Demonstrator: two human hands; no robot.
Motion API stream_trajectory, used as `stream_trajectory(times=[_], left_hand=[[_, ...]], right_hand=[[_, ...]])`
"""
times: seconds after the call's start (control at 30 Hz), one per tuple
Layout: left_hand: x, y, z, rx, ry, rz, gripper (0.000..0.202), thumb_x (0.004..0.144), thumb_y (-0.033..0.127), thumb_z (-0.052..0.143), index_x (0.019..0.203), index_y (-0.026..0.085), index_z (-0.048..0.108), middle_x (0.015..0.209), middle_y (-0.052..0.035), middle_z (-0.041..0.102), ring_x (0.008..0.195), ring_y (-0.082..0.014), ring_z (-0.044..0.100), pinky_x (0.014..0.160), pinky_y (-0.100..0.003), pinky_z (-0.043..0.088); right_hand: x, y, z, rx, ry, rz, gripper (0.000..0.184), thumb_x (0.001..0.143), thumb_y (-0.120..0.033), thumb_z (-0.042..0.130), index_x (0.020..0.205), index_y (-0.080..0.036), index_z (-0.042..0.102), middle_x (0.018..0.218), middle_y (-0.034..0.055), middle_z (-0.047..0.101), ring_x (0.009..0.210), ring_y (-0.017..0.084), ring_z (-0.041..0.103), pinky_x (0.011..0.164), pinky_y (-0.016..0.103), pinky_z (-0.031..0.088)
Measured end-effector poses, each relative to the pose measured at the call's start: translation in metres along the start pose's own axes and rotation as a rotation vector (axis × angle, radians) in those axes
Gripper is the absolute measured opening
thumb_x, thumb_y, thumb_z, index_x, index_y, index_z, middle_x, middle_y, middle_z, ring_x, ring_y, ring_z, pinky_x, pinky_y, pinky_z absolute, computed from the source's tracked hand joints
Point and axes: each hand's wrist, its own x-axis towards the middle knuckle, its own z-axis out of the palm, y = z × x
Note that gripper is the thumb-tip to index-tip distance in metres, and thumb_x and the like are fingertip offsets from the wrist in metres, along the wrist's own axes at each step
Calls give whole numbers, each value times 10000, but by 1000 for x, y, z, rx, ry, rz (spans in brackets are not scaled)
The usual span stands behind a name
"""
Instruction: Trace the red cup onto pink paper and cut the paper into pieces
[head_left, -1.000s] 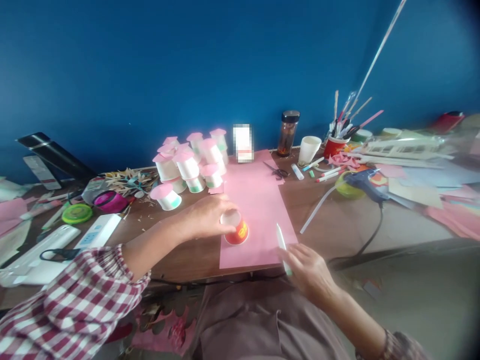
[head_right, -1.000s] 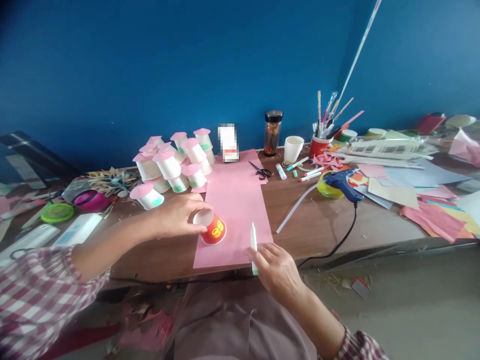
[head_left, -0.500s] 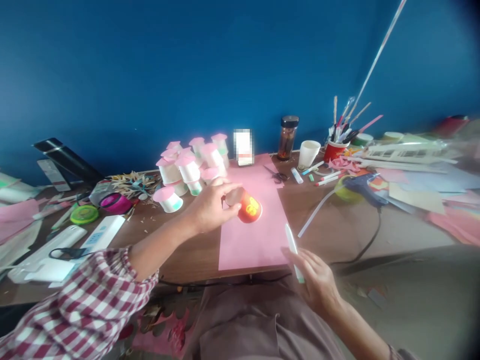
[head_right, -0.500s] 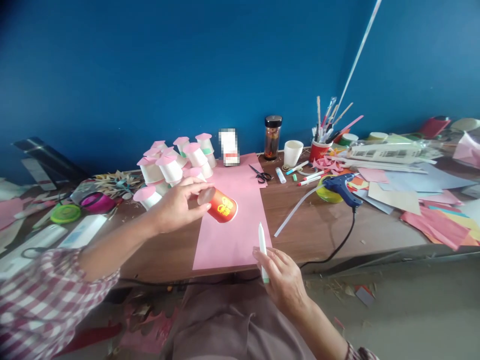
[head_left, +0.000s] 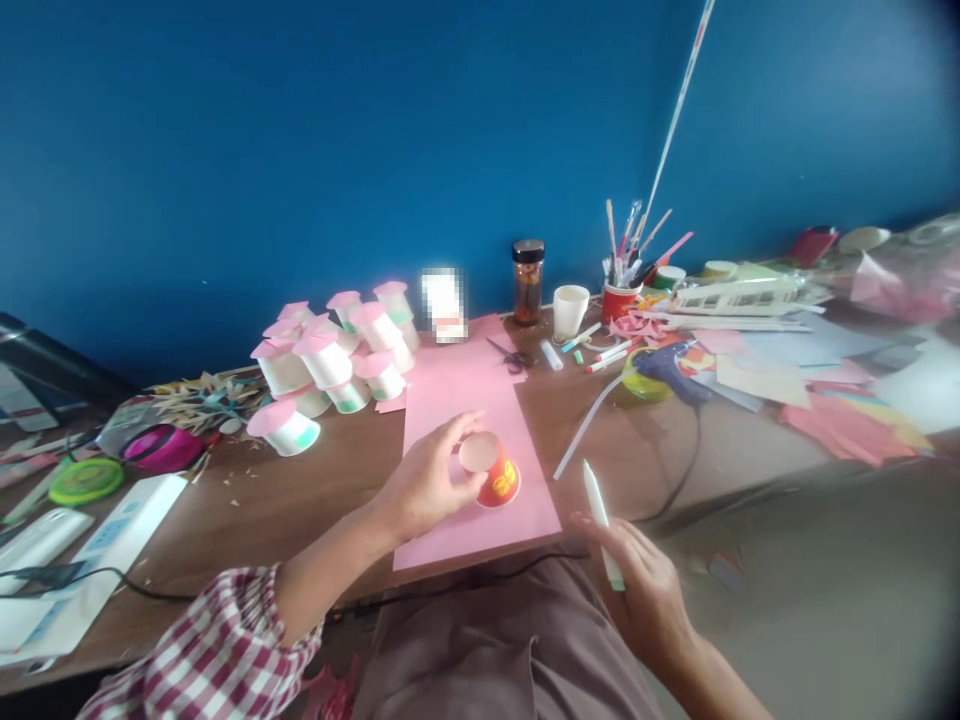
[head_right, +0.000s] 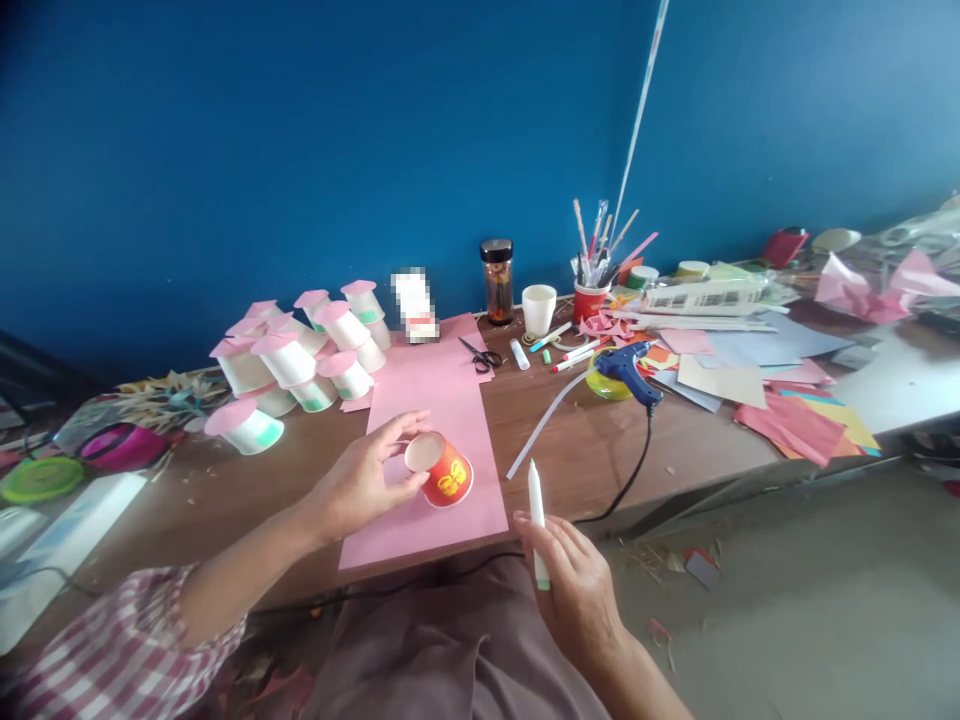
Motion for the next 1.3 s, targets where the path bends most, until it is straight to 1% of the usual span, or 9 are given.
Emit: stream_trajectory(times=[0.23,0.43,0.57,0.63,0.7,0.77,0.83,0.93,1.3], left_hand=[[-3,-1,12,44,21,87,640,729,173,615,1323,219,378,1291,-98,518,1183,-237,509,1010,-424,431],[-15,-18,26,-178,73,50,873,748,234,655,1437,214,119,1294,-132,492,1203,-241,488,1014,-436,419],[-33,-33,27,-161,82,15,1000,745,258,667,1448,220,-44,1369,-177,408,1238,-268,449,1004,-483,413],[-48,-41,24,-36,98,-14,900,775,239,624,1448,225,28,1369,-168,408,1234,-264,445,994,-491,419],[-66,-48,21,97,113,-11,658,814,208,567,1391,232,252,1286,-131,494,1171,-242,492,962,-466,448],[-83,-52,21,176,128,58,355,841,170,525,1190,227,491,1131,-85,583,1053,-207,554,897,-402,489],[-97,-56,24,207,128,136,156,850,141,510,972,207,580,976,-54,620,918,-175,588,806,-338,514],[-107,-59,29,216,142,177,97,849,128,515,885,185,585,890,-44,629,830,-161,594,744,-311,519],[-112,-66,34,203,247,203,167,833,122,538,963,174,629,888,-46,672,826,-164,621,771,-320,543]], right_hand=[[12,1,4,45,16,-12,453,798,-18,472,1216,-191,498,1059,85,663,941,229,607,784,377,509],[70,-22,11,129,49,33,362,841,-136,536,1194,-205,494,1076,88,645,978,237,592,821,389,494],[100,-34,28,93,31,78,460,794,-335,653,1202,-204,486,1129,89,627,1068,263,550,889,414,473],[106,-35,38,63,13,87,526,755,-397,690,1199,-205,484,1138,90,626,1083,276,542,901,428,468],[107,-35,46,53,-6,95,528,749,-402,695,1194,-211,482,1142,88,627,1065,271,560,894,426,477],[107,-35,50,57,-17,108,486,773,-370,678,1191,-218,484,1143,88,631,1043,257,584,878,408,494],[106,-35,52,61,-6,119,448,790,-342,665,1185,-218,492,1144,92,637,1034,245,601,865,387,508],[103,-34,51,53,7,139,450,786,-327,673,1184,-205,501,1149,110,639,1050,251,605,866,384,519],[102,-27,51,91,58,119,568,710,-199,738,1222,-168,494,1139,129,645,1074,275,601,852,408,543]])
